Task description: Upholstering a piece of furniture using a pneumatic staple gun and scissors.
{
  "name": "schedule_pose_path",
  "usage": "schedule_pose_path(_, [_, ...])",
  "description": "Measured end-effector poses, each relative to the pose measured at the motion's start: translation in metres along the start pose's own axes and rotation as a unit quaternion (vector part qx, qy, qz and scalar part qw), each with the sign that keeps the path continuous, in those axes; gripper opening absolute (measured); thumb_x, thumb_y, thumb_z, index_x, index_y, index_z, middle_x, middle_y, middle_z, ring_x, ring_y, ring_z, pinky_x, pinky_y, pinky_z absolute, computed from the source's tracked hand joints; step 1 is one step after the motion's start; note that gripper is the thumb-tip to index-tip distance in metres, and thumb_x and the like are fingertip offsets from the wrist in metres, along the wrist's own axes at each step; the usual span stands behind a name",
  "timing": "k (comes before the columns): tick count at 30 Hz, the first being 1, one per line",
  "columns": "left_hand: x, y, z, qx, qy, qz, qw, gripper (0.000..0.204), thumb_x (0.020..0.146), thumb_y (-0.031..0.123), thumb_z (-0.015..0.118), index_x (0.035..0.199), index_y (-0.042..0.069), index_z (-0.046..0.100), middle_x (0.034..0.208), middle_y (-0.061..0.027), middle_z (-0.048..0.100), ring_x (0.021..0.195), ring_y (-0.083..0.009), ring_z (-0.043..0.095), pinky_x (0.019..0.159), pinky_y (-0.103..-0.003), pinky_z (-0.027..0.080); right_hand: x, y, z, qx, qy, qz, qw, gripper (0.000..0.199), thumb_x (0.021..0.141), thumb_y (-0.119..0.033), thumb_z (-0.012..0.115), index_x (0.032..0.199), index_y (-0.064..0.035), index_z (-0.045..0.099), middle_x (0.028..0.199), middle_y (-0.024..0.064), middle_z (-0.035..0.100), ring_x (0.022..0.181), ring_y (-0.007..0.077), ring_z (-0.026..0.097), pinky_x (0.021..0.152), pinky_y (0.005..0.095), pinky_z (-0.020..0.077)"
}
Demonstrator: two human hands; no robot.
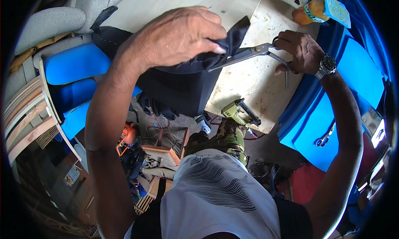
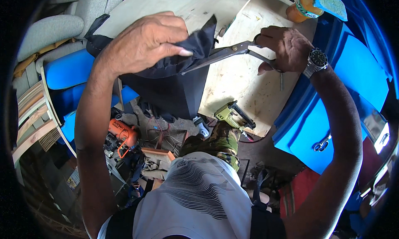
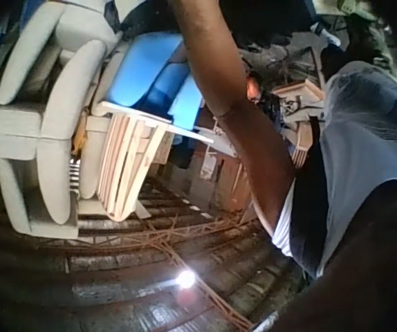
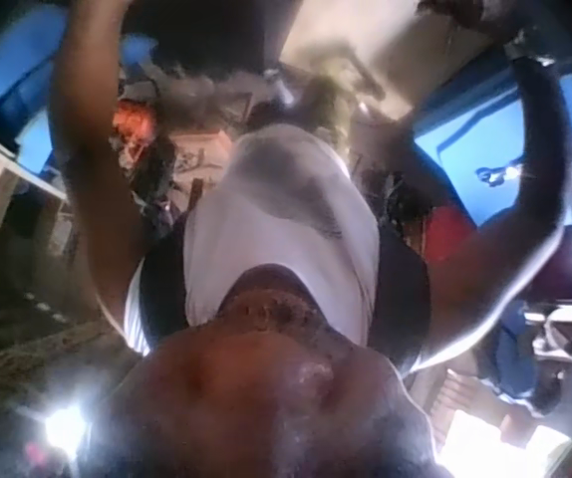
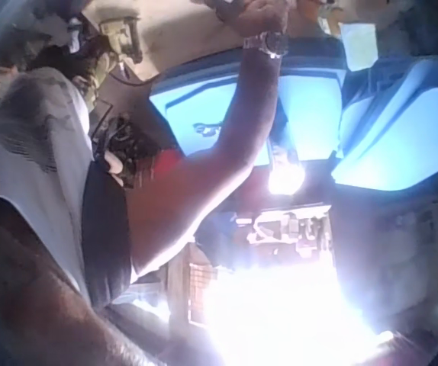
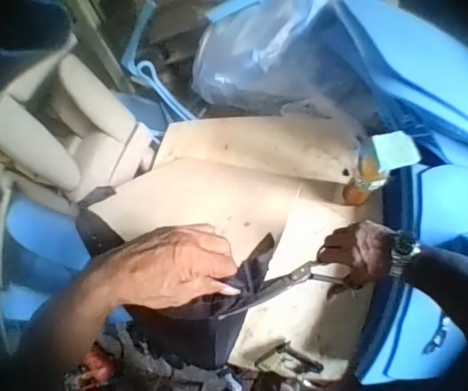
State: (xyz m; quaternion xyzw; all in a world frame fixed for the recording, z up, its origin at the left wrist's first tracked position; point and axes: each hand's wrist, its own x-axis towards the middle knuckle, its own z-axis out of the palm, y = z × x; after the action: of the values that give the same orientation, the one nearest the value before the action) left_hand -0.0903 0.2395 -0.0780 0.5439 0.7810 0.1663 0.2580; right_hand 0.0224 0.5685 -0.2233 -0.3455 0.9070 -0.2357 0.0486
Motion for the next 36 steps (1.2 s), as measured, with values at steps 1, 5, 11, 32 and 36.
schedule_pose_path(1, [0.0, -0.003, -0.001, 0.007, 0.006, -0.013, 1.0, 0.024, 0.087, 0.015, 0.081, 0.094, -0.004, 0.067, 0.089, -0.0126, 0.062, 0.093, -0.0336, 0.062, 0.086, -0.047, 0.05, -0.001, -0.003, 0.002, -0.003, -0.019, 0.014, 1.0, 0.064, 0.076, -0.054, 0.088, 0.115, -0.0068, 0.07, 0.1, 0.0099, 0.071, 0.093, 0.0311, 0.072, 0.078, 0.0439, 0.061])
schedule_pose_path(5, [0.001, -0.011, 0.005, -0.017, 0.008, -0.035, 0.999, 0.023, 0.089, 0.015, 0.078, 0.1, -0.003, 0.072, 0.094, -0.0143, 0.067, 0.094, -0.0348, 0.065, 0.086, -0.046, 0.051, -0.012, -0.014, 0.003, -0.007, -0.046, 0.033, 0.998, 0.054, 0.082, -0.053, 0.085, 0.107, -0.008, 0.07, 0.088, 0.0082, 0.068, 0.084, 0.0287, 0.072, 0.072, 0.0421, 0.0599])
schedule_pose_path(11, [0.01, -0.011, 0.003, -0.054, -0.018, -0.071, 0.996, 0.021, 0.09, 0.014, 0.077, 0.102, -0.003, 0.074, 0.094, -0.0156, 0.069, 0.096, -0.0353, 0.066, 0.089, -0.046, 0.052, -0.018, -0.029, -0.01, 0.017, -0.07, 0.074, 0.995, 0.069, 0.078, -0.061, 0.084, 0.115, -0.0062, 0.067, 0.095, 0.0107, 0.068, 0.092, 0.0322, 0.071, 0.078, 0.0452, 0.0588])
schedule_pose_path(32, [-0.003, 0.081, 0.035, 0.147, 0.14, -0.286, 0.936, 0.016, 0.094, 0.017, 0.07, 0.106, 0.007, 0.073, 0.093, -0.0181, 0.075, 0.089, -0.0377, 0.075, 0.082, -0.048, 0.061, 0.043, -0.147, -0.06, 0.037, -0.191, 0.173, 0.965, 0.087, 0.082, -0.079, 0.07, 0.115, 0.0012, 0.067, 0.096, 0.0198, 0.075, 0.098, 0.0394, 0.074, 0.086, 0.0513, 0.0568])
schedule_pose_path(36, [-0.008, 0.09, 0.059, 0.068, 0.276, -0.261, 0.923, 0.015, 0.092, 0.007, 0.069, 0.105, 0.001, 0.067, 0.098, -0.0206, 0.071, 0.097, -0.0394, 0.07, 0.087, -0.049, 0.057, 0.066, -0.175, -0.071, 0.024, -0.223, 0.203, 0.953, 0.083, 0.086, -0.078, 0.068, 0.113, 0.0009, 0.069, 0.096, 0.0218, 0.075, 0.098, 0.0389, 0.075, 0.089, 0.0502, 0.0576])
